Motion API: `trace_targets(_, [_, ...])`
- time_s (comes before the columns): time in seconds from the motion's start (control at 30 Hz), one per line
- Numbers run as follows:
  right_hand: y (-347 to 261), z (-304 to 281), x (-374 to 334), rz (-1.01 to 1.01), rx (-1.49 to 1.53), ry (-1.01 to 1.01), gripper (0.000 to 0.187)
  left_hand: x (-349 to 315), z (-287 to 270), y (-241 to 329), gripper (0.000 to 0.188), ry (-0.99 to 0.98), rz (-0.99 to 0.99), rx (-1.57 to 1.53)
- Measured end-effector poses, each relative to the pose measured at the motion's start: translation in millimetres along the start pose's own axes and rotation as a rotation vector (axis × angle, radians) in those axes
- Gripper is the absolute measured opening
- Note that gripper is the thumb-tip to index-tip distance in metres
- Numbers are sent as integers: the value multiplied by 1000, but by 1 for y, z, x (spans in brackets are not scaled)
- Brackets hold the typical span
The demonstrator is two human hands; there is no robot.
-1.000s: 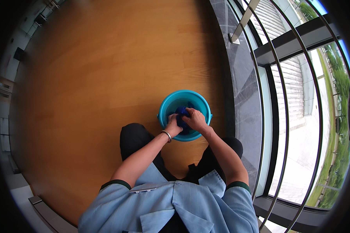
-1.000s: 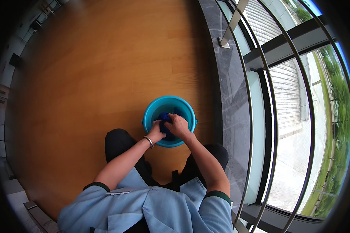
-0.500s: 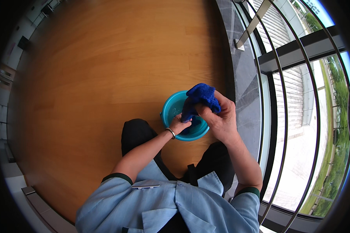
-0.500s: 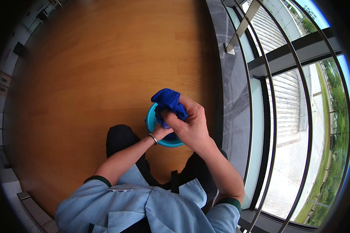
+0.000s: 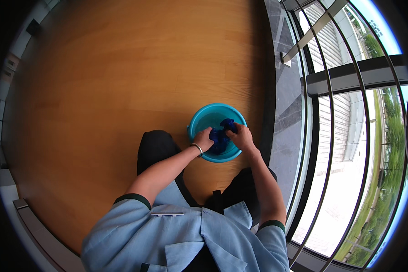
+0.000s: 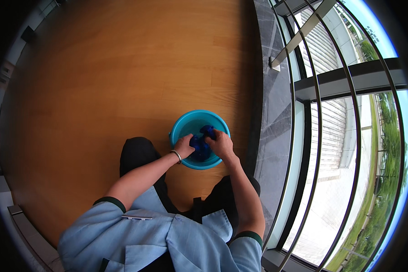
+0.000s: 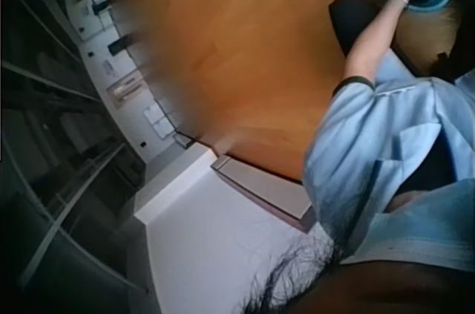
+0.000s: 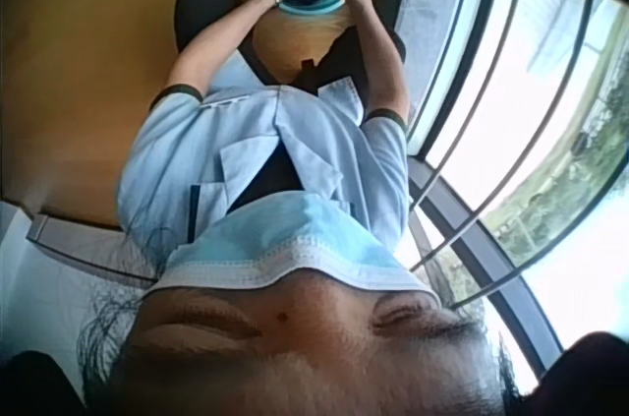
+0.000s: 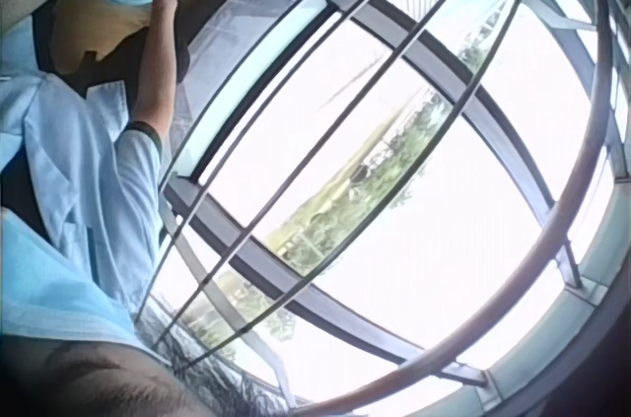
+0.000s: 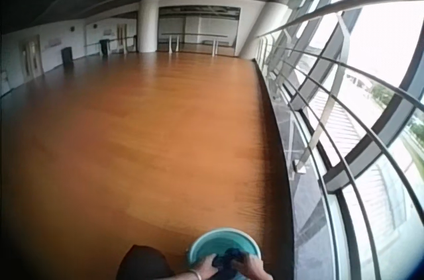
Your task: The person wrings a blue cloth in a bucket of water, then wipes a metal handrail and a curved white wall section with the cloth. The person moves along the railing, wiping it continuously.
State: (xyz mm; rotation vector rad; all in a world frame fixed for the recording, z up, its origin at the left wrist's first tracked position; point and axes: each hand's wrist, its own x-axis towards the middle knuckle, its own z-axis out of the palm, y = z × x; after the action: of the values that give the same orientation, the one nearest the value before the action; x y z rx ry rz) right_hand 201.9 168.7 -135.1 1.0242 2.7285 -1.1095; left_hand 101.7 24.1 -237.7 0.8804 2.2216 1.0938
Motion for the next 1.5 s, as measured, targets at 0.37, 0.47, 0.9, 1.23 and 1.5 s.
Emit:
trace_targets(0.37, [-28, -7, -18, -250, -288, -238, 67, -22, -49, 49, 42, -83, 217, -19])
trace_targets(0.47, [-60, -48, -25, -430, -130, -229, 69, -29, -82, 87, 43, -74, 258, -92])
trace_targets(0.9, [-83, -64, -26, -382, -94, -101, 47, -8, -117, 117, 49, -274, 305, -208])
trace_targets(1.23, [67, 109, 25, -31, -396, -226, 32, -20, 4, 26, 79, -169, -756, -995])
trace_targets(1.5, [-21, 25, -25, -467, -138, -23, 42, 4, 48, -13, 65, -284, -900, -1984])
